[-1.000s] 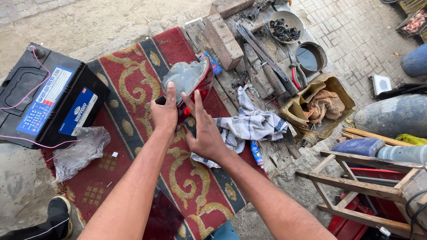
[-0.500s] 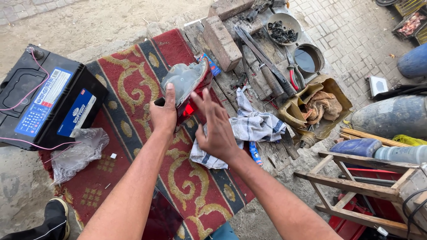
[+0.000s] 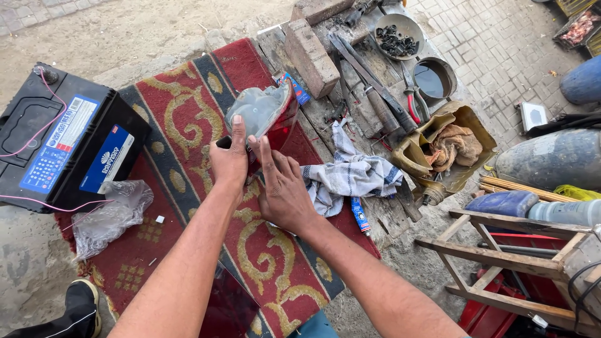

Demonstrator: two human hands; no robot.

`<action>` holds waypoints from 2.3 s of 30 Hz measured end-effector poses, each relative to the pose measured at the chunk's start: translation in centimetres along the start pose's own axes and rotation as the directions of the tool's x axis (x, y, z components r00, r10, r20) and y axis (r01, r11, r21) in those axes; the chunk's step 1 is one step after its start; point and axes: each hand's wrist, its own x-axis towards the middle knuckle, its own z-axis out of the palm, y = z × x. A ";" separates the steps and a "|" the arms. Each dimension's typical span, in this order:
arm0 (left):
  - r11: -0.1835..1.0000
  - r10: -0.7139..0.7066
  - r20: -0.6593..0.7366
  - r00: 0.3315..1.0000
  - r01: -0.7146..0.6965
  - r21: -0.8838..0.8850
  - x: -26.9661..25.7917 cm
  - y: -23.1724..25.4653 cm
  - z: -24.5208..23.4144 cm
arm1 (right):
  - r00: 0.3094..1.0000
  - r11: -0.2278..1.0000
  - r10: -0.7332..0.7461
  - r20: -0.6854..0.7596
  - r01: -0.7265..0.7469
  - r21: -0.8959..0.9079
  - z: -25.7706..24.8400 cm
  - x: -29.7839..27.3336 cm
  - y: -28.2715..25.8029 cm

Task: Repairing a car tail light by applying adhesive to the housing and reattaching the lens.

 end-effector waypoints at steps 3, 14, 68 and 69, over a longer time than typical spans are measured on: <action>1.000 -0.019 0.018 1.000 0.018 0.013 -0.2 0.2 0.1 | 0.996 0.991 -0.090 -0.006 0.089 -0.103 0.5 -0.2 1.2; 0.999 -0.027 0.036 0.999 0.026 0.020 0.2 -0.2 -0.1 | 0.997 0.971 0.061 -0.052 -0.047 0.234 -3.7 1.2 2.8; 0.994 -0.057 0.101 0.993 0.047 0.099 0.2 0.1 -0.5 | 0.999 0.984 -0.007 0.033 0.013 -0.177 -1.6 3.4 6.9; 0.993 -0.051 0.097 0.994 0.040 0.113 -0.2 -0.1 -0.6 | 0.998 0.967 -0.019 0.062 0.034 -0.252 -1.8 2.8 6.6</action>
